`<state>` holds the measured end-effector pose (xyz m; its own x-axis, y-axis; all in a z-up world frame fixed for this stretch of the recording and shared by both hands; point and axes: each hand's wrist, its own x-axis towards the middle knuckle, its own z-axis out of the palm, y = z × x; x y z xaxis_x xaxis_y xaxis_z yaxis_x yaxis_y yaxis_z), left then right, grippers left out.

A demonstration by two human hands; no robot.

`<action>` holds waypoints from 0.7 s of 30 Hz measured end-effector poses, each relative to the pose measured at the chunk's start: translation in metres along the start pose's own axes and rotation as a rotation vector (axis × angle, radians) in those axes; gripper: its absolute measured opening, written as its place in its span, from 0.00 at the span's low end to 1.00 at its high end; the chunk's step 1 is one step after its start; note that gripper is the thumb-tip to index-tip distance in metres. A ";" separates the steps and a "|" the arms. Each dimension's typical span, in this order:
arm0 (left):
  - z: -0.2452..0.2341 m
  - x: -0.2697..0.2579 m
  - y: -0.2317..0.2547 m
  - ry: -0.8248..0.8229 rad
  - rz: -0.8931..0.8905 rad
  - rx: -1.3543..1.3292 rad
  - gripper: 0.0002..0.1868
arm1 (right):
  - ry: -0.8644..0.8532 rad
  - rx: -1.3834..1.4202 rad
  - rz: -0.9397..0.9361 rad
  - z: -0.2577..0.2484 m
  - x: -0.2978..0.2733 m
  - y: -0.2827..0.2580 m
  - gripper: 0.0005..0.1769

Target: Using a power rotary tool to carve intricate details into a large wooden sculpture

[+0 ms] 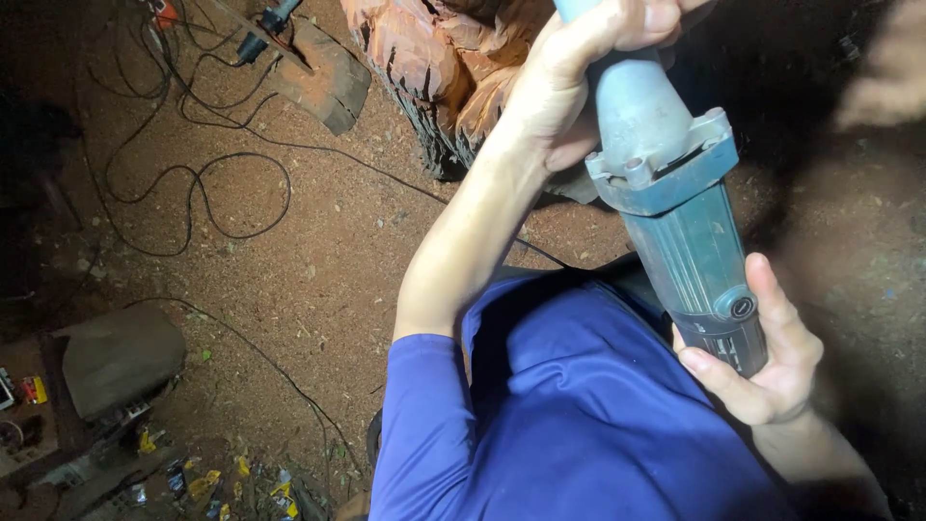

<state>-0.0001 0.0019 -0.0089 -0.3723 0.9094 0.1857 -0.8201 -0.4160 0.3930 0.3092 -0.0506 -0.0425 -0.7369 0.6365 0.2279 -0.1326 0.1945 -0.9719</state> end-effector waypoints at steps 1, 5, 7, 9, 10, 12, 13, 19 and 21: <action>-0.001 0.000 0.001 0.003 -0.015 0.020 0.07 | -0.010 -0.006 -0.007 0.000 0.001 -0.001 0.56; -0.014 0.001 -0.008 0.037 -0.071 0.066 0.09 | -0.012 0.007 -0.004 0.000 -0.001 0.002 0.57; 0.003 -0.002 0.005 0.013 -0.061 0.108 0.08 | -0.006 -0.011 0.015 -0.002 -0.002 -0.002 0.57; 0.008 -0.004 0.009 -0.015 -0.056 0.147 0.10 | 0.007 -0.033 0.033 -0.002 -0.003 -0.004 0.57; 0.004 -0.004 0.007 -0.028 -0.072 0.117 0.10 | 0.011 -0.058 0.034 -0.002 -0.003 -0.004 0.57; -0.003 -0.005 0.003 -0.039 -0.088 0.083 0.09 | 0.015 -0.084 0.037 -0.003 -0.004 -0.004 0.57; -0.006 -0.005 0.001 -0.017 -0.100 0.095 0.09 | 0.016 -0.067 0.042 -0.003 -0.005 -0.004 0.57; 0.000 -0.005 0.004 -0.032 -0.085 0.111 0.09 | 0.027 -0.059 0.079 -0.001 -0.005 -0.008 0.57; -0.009 -0.007 -0.002 -0.003 -0.097 0.097 0.08 | -0.007 -0.034 0.043 -0.001 -0.004 -0.010 0.57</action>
<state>0.0002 -0.0032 -0.0191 -0.2921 0.9453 0.1451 -0.8062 -0.3250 0.4944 0.3141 -0.0545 -0.0339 -0.7458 0.6397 0.1858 -0.0784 0.1928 -0.9781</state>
